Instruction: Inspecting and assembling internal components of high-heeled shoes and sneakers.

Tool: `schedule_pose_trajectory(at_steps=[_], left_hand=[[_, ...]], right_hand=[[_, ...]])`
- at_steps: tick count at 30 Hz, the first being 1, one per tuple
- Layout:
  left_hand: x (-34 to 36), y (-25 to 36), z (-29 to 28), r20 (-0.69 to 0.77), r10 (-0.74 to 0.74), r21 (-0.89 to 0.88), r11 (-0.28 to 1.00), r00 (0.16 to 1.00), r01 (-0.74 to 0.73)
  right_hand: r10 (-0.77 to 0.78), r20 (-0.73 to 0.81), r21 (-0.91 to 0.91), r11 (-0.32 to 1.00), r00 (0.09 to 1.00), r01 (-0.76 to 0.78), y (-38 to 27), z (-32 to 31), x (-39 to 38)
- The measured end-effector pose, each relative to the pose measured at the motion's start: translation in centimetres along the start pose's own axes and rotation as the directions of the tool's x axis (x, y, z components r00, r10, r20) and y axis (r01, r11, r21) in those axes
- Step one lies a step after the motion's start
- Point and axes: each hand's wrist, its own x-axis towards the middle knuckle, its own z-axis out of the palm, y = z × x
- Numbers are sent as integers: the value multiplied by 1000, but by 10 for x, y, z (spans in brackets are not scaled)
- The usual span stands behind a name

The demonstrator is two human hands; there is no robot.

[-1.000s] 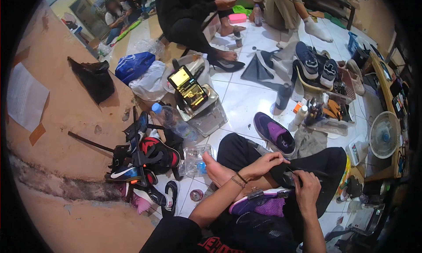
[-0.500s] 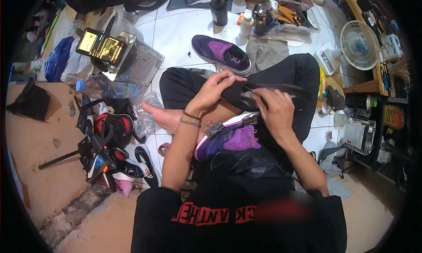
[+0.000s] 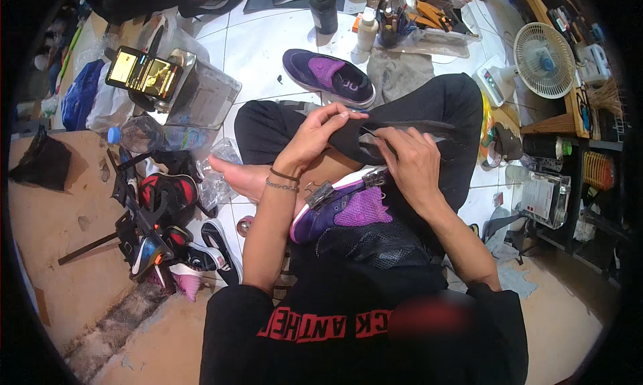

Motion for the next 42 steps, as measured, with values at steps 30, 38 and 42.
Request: schedule_pose_trajectory(at_steps=[30, 38, 42], left_hand=[[-3, 1, 0, 24, -71, -123, 990, 997, 73], [-3, 5, 2, 9, -11, -21, 1000, 1000, 12], [-3, 4, 2, 0, 0, -11, 1000, 1000, 0]], right_hand=[[-12, -52, 8, 1000, 999, 13, -5, 15, 0], [3, -23, 17, 1000, 1000, -3, -7, 15, 1], [-5, -30, 9, 1000, 1000, 6, -7, 15, 2]])
